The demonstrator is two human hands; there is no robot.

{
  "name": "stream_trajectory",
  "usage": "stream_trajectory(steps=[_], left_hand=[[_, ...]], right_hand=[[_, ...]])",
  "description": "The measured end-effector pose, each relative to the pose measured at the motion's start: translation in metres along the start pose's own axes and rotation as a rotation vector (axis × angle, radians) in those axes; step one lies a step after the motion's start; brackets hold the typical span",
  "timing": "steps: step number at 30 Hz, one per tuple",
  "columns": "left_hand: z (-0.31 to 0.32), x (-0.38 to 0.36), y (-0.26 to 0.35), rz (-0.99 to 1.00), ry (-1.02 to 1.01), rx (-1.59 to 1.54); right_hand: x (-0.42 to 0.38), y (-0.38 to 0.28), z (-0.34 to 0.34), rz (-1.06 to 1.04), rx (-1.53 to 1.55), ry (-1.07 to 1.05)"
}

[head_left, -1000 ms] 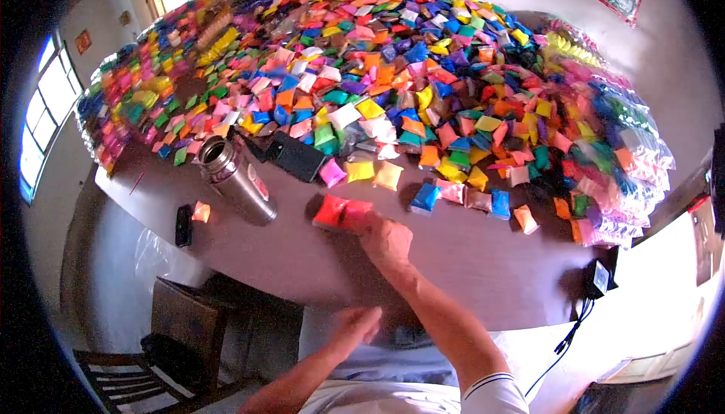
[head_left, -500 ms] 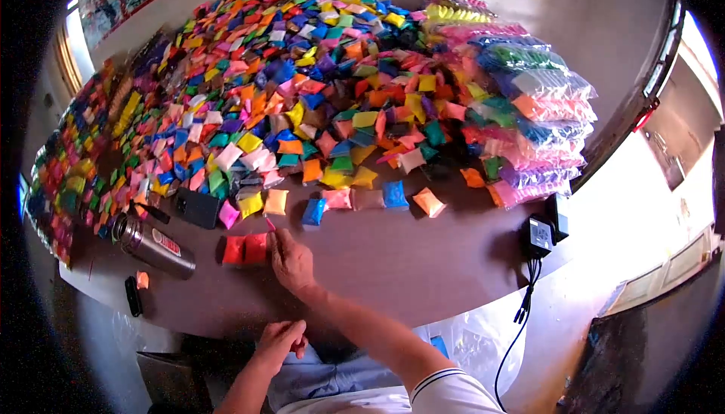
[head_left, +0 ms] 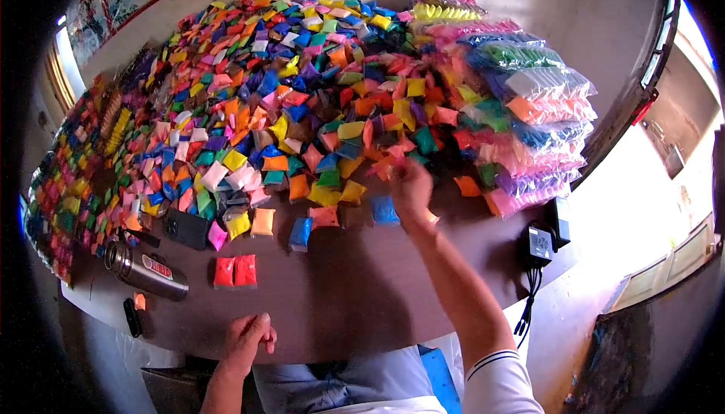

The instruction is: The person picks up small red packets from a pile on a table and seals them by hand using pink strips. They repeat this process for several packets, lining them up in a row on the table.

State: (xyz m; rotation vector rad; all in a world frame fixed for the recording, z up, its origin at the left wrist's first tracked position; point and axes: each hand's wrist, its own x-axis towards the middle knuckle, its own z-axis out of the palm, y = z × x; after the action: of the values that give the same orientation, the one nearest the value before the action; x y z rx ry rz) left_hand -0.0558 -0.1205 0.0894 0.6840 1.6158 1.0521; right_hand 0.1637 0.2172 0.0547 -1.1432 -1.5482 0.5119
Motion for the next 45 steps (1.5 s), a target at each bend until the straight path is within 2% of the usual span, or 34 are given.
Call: stream_trajectory(steps=[1, 2, 3, 5, 6, 7, 9, 13, 15, 17, 18, 20, 23, 24, 26, 28, 29, 31, 35, 37, 38, 40, 42, 43, 45], left_hand=[[0.002, 0.006, 0.001, 0.059, 0.053, 0.049], [0.011, 0.015, -0.004, 0.050, 0.181, 0.195], [0.017, 0.026, -0.019, 0.047, 0.180, 0.194], [0.027, 0.046, -0.056, 0.507, 0.446, 0.910], [0.041, 0.048, -0.057, 0.706, 0.498, 0.945], [0.049, 0.050, -0.054, 0.705, 0.500, 0.943], [0.059, 0.049, -0.044, 0.785, 0.481, 1.053], [0.058, 0.047, -0.044, 0.683, 0.427, 1.082], [0.060, 0.047, -0.044, 0.699, 0.437, 1.102], [0.060, 0.049, -0.050, 0.713, 0.447, 1.121], [0.059, 0.051, -0.055, 0.693, 0.464, 1.117], [0.058, 0.049, -0.059, 0.675, 0.472, 1.116], [0.058, 0.049, -0.055, 0.636, 0.443, 1.118], [0.058, 0.049, -0.054, 0.627, 0.447, 1.117], [0.060, 0.046, -0.052, 0.607, 0.458, 1.114], [0.063, 0.044, -0.047, 0.646, 0.481, 1.187], [0.062, 0.044, -0.047, 0.641, 0.485, 1.187], [0.063, 0.045, -0.047, 0.662, 0.479, 1.176], [0.061, 0.045, -0.045, 0.669, 0.452, 1.137], [0.060, 0.047, -0.050, 0.640, 0.461, 1.131], [0.060, 0.046, -0.051, 0.635, 0.466, 1.125], [0.061, 0.043, -0.041, 0.641, 0.438, 1.055], [0.060, 0.043, -0.038, 0.668, 0.440, 1.036], [0.057, 0.043, -0.038, 0.703, 0.433, 1.020], [0.054, 0.041, -0.036, 0.651, 0.433, 0.985]], right_hand=[[0.016, 0.020, -0.012, -0.120, -0.071, 0.060], [0.034, 0.037, -0.021, 0.014, -0.214, 0.053], [0.049, 0.053, -0.029, 0.150, -0.357, 0.043], [0.071, 0.095, -0.038, 0.103, -0.404, 0.089], [0.081, 0.099, -0.040, 0.054, -0.451, 0.141], [0.089, 0.103, -0.042, 0.053, -0.451, 0.139], [0.102, 0.106, -0.046, 0.088, -0.431, -0.016], [0.102, 0.099, -0.014, 0.049, -0.290, -0.094], [0.085, 0.095, 0.018, 0.028, -0.436, -0.048], [0.061, 0.102, 0.052, -0.043, -0.319, 0.064], [0.049, 0.085, 0.054, -0.039, -0.323, 0.065], [0.033, 0.037, 0.039, 0.021, -0.291, -0.250], [0.035, 0.035, 0.031, 0.083, -0.400, -0.253], [0.040, 0.043, 0.022, 0.108, -0.361, -0.186], [0.059, 0.058, 0.005, 0.003, -0.238, 0.100], [0.082, 0.094, -0.007, -0.184, -0.406, 0.259], [0.090, 0.113, -0.013, -0.186, -0.402, 0.254], [0.103, 0.134, -0.024, -0.087, -0.390, 0.015], [0.106, 0.131, -0.033, 0.035, -0.443, -0.059], [0.100, 0.123, -0.035, -0.209, -0.328, 0.079], [0.091, 0.119, -0.037, -0.214, -0.328, 0.073], [0.053, 0.073, -0.045, 0.448, 0.663, -0.187], [0.012, 0.037, -0.044, 0.468, 0.730, -0.279], [-0.008, 0.028, -0.041, 0.560, 0.849, -0.353], [-0.051, -0.003, -0.030, 0.676, 0.872, -0.390]])
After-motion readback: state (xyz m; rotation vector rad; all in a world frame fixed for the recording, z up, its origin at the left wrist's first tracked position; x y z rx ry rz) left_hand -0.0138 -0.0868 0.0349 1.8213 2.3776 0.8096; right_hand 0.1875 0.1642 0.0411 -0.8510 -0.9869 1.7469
